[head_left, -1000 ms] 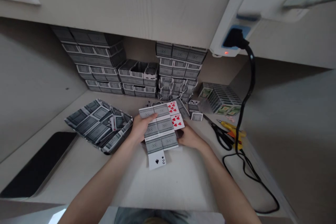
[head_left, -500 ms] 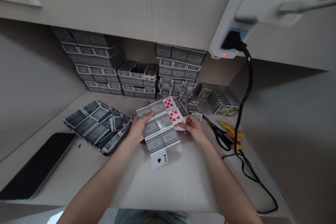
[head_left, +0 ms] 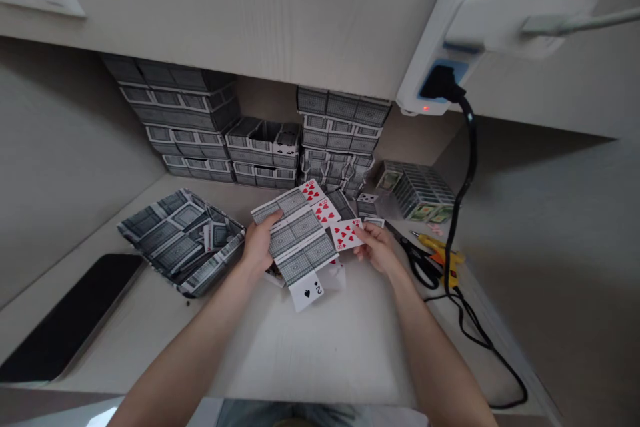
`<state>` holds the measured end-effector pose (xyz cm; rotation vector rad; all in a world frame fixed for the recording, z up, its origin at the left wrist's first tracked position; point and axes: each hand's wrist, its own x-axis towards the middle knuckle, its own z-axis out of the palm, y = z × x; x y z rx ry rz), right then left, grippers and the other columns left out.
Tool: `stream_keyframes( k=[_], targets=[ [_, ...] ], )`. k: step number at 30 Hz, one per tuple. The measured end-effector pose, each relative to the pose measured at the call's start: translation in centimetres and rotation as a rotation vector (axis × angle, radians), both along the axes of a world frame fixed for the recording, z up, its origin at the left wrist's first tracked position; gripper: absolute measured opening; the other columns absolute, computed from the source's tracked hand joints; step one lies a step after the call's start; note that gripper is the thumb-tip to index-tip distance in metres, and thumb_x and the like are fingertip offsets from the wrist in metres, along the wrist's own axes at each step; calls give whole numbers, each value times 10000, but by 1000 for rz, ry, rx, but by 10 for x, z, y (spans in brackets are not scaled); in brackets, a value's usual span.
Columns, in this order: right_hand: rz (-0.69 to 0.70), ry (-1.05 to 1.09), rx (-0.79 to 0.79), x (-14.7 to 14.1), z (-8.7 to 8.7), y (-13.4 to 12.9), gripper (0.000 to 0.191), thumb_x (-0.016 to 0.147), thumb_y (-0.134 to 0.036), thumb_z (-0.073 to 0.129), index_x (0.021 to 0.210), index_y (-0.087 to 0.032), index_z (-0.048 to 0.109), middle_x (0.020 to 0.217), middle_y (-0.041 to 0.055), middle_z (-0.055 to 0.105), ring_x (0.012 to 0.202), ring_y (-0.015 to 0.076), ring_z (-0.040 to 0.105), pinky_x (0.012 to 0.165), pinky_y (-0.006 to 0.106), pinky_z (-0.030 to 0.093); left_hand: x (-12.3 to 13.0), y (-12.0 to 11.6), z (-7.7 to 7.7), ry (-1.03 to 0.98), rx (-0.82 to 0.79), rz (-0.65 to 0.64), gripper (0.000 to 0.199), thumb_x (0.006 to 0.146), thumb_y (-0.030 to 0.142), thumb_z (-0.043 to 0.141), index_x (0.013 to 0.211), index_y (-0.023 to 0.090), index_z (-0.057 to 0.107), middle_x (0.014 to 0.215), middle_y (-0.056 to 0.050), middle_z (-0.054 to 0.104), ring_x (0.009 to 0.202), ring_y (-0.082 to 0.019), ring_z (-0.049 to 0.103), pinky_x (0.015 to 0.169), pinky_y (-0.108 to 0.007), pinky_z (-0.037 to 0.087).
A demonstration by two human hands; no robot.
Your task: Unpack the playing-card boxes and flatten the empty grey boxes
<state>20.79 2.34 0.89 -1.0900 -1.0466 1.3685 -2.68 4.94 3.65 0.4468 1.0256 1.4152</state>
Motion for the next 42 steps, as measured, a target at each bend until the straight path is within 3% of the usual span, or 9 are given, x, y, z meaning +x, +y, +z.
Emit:
stream_keyframes(
  k=[17,22,29,34,42],
  targets=[
    [-59,-134,106,-3,-1,1,366,676,-496,590,848,-185,503,528,1,638,353,130,541,376,237,426,2,1,-4,19,49,100,275,547,194,689,810,144,627,761,-25,674,679,-167,636,698,-316,507],
    [60,-212,98,-6,2,-3,321,695,-477,579,802,-186,493,491,-14,615,332,121,507,359,234,403,2,1,-4,27,52,114,265,524,189,702,773,140,630,767,-29,675,698,-181,637,701,-326,505],
    [150,-383,105,-4,-5,-2,274,751,-455,514,719,-185,478,353,-93,439,262,58,308,295,182,209,1,3,-11,162,140,175,305,506,245,721,777,137,634,815,-35,677,748,-175,629,739,-311,481],
    [188,-384,127,-1,-11,1,277,749,-461,516,701,-193,462,365,-105,373,302,57,288,327,188,188,0,4,-12,206,178,180,306,517,257,719,789,142,639,824,-39,680,745,-172,625,732,-303,479],
    [329,-377,68,-11,-2,-5,274,740,-452,531,720,-181,492,458,-87,419,338,46,295,325,175,180,4,-1,-7,206,172,103,308,502,253,731,775,134,649,811,-45,684,751,-184,627,722,-304,480]
  ],
)
